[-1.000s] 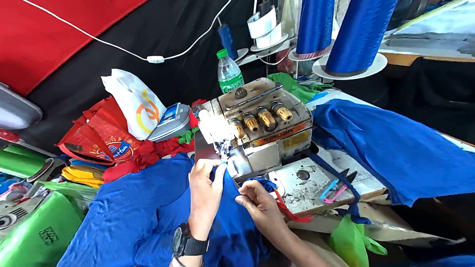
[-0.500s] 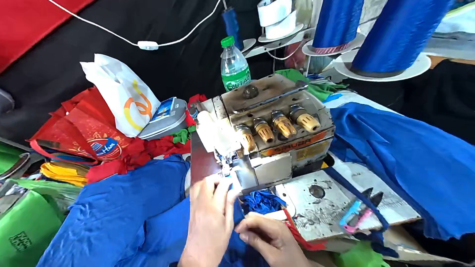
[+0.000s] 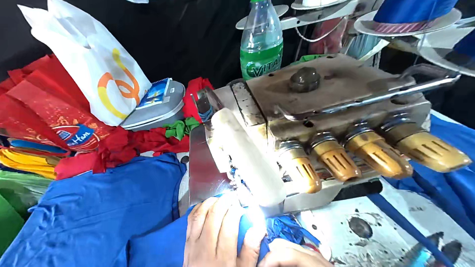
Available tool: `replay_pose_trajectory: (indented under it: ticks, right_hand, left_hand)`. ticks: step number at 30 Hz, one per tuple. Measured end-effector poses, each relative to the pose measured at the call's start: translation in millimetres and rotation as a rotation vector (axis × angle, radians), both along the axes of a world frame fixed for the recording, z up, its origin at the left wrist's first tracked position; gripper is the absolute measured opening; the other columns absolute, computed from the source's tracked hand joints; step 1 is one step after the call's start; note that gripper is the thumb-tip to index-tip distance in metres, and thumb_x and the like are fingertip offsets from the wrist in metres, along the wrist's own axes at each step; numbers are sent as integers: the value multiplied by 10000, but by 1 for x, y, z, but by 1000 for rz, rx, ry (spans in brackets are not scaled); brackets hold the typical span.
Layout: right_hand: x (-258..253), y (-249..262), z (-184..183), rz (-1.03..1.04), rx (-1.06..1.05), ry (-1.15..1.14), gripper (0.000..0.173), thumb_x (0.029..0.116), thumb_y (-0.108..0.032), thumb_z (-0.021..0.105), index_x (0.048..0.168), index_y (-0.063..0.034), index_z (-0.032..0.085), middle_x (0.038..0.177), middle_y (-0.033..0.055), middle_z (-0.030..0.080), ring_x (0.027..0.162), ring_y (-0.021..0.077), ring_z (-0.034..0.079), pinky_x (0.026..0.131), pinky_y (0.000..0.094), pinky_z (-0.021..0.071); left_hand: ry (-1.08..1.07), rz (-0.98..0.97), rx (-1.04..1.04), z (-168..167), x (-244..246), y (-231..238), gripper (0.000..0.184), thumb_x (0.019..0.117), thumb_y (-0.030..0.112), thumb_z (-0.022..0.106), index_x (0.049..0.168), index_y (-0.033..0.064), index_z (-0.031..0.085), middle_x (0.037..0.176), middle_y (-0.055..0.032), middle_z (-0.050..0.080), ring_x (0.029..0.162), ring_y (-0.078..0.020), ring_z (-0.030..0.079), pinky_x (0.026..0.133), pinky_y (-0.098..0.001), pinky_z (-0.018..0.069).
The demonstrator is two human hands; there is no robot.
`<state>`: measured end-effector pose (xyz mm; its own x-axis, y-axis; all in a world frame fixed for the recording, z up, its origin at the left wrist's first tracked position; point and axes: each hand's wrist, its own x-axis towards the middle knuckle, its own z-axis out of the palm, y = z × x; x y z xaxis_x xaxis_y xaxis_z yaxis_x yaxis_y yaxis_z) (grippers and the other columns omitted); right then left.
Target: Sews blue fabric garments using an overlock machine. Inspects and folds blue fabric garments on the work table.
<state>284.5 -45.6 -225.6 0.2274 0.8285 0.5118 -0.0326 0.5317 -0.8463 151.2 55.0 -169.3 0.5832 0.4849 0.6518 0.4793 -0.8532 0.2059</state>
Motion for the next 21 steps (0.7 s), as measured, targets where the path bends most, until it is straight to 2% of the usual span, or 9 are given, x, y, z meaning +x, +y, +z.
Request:
replay_pose_trajectory:
  ticks: [5, 7, 10, 12, 14, 16, 19, 21]
  right_hand:
    - [-2, 0, -4, -23, -28, -34, 94, 995, -29, 618, 1016, 37, 682, 960, 70, 685, 926, -12, 633, 858, 135, 517]
    - [-3, -6, -3, -9, -71, -90, 128, 988, -49, 635, 1040, 59, 682, 985, 107, 706, 930, 12, 660, 857, 154, 537]
    - [-15, -26, -1, -17, -163, -159, 154, 967, -31, 653, 1057, 92, 677, 1005, 180, 716, 924, 77, 689, 862, 197, 548]
    - [-25, -40, -6, -73, -216, -118, 164, 953, 4, 648, 1064, 119, 682, 1010, 190, 730, 903, 86, 703, 861, 228, 562]
    - [-31, -50, -15, -97, -233, -66, 164, 963, 9, 635, 1081, 118, 666, 1024, 140, 732, 917, 44, 694, 879, 230, 568]
    - [-33, -54, -24, -100, -217, -54, 136, 975, 16, 614, 1077, 98, 648, 1014, 90, 732, 927, 14, 682, 882, 228, 561]
    - [-30, -56, -28, -103, -212, -46, 128, 977, 23, 604, 1079, 85, 652, 1021, 50, 731, 938, 0, 678, 887, 229, 563]
    - [-28, -54, -27, -101, -214, -40, 127, 968, 33, 608, 1075, 84, 652, 1009, 40, 730, 928, 0, 676, 880, 233, 564]
  left_hand:
    - [-44, 24, 14, -3, 1, 0, 343, 1037, 397, 526, 975, 91, 668, 1038, -102, 724, 1084, -180, 629, 1015, -274, 423]
    - [-60, 21, 48, -7, 1, 0, 355, 1039, 408, 520, 968, 96, 674, 1036, -89, 726, 1079, -176, 633, 1003, -277, 438]
    - [-28, 41, 74, -9, -3, -6, 403, 1062, 428, 476, 1040, 103, 713, 1150, -98, 725, 1140, -223, 635, 1035, -394, 432]
    - [12, 114, 113, -9, -4, -17, 420, 1047, 436, 469, 1081, 121, 744, 1173, -163, 692, 1083, -317, 620, 955, -492, 399]
    - [48, 191, 132, -10, -5, -28, 463, 1019, 489, 480, 1146, 139, 755, 1146, -189, 670, 1029, -355, 601, 905, -523, 379]
    - [55, 235, 129, -15, -5, -35, 540, 991, 557, 490, 1203, 129, 742, 1185, -186, 672, 1073, -355, 612, 937, -530, 395]
    - [-31, 249, 122, -26, -2, -38, 627, 965, 582, 539, 1217, 32, 702, 1231, -194, 669, 1147, -331, 601, 1006, -502, 381]
    - [-78, 252, 130, -29, 0, -36, 651, 956, 588, 551, 1202, 2, 691, 1223, -192, 678, 1143, -318, 608, 1007, -485, 386]
